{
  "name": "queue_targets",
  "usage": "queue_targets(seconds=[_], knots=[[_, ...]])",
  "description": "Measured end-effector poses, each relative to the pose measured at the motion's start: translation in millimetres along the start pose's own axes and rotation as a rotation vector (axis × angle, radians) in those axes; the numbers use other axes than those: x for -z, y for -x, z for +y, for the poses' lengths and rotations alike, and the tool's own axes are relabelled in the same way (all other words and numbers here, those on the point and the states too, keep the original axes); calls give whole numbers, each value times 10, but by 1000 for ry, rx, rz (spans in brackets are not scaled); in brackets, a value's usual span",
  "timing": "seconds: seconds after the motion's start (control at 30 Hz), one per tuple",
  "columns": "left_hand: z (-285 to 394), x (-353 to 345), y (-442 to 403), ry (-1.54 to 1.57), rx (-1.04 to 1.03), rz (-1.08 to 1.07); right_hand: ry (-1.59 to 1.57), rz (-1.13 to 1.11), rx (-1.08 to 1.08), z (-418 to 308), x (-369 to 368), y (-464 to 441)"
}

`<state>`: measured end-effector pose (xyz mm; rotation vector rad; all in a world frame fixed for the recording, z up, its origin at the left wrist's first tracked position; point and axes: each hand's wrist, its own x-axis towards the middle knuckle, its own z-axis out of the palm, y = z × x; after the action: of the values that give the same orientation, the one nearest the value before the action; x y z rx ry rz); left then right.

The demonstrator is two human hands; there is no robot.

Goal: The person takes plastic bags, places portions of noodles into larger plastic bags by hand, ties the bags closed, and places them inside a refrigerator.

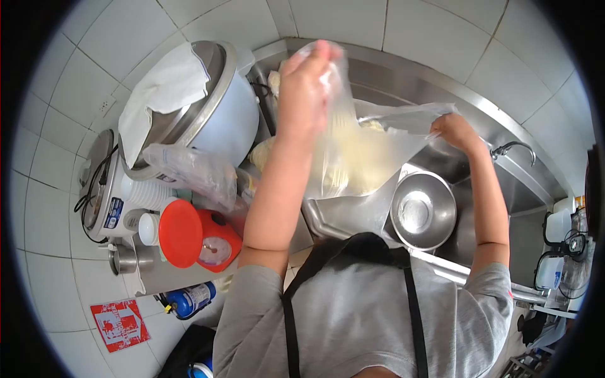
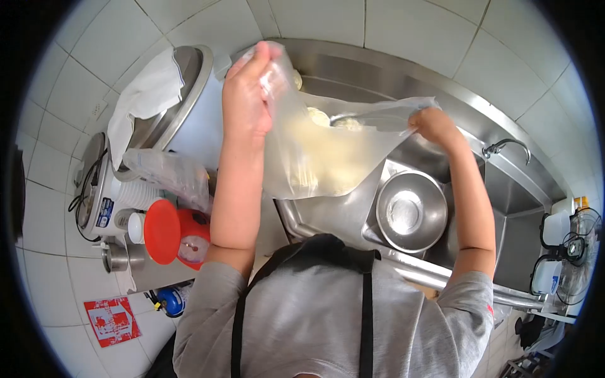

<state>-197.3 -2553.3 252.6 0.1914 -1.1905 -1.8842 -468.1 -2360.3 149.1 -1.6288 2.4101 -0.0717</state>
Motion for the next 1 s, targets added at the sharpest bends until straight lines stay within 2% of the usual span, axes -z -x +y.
queue_targets(seconds=[0.07,0.17,0.27,0.3,0.33,0.4,0.43,0.47,0.53,0.6,0.63,0.67,0.77,0.8,0.83,0.93,0.97,1.0], knots=[[53,-41,-80,51,-45,-115,133,288,112,-128,247,-75],[223,266,-266,116,-130,-182,72,708,236,-462,483,-320],[-6,634,-232,52,-113,85,-83,625,122,-474,428,-595],[-146,720,-124,45,-53,140,10,449,51,-394,384,-662],[-291,824,85,32,10,191,61,384,68,-374,312,-685],[-540,1088,497,156,77,109,170,255,101,-349,204,-728],[-506,1130,615,114,62,118,171,276,247,-291,177,-787],[-475,1177,744,73,51,135,76,157,242,-388,317,-781],[-443,1176,939,47,166,222,-105,-74,244,-782,756,-848],[-520,1333,1161,81,314,-121,-445,-165,236,-1025,858,-1192],[-482,1243,1235,-126,336,-230,-610,-211,234,-1142,943,-1411],[-428,1100,1294,-334,358,-331,-559,-155,242,-1253,920,-1745],[-461,1046,1321,-375,400,-611,-422,-32,189,-1672,494,-2815],[-504,1116,1331,-364,375,-662,-238,21,271,-1692,170,-3290],[-406,1204,1322,-289,650,-642,-54,77,355,-1732,-178,-3741],[-372,1410,1382,-262,496,-480,-1,-47,25,-1981,-833,-4246],[-323,1488,1389,-198,629,-479,-44,-66,-139,-2022,-982,-4248],[-319,1511,1381,-211,628,-458,6,-12,-80,-1965,-1210,-4238]])
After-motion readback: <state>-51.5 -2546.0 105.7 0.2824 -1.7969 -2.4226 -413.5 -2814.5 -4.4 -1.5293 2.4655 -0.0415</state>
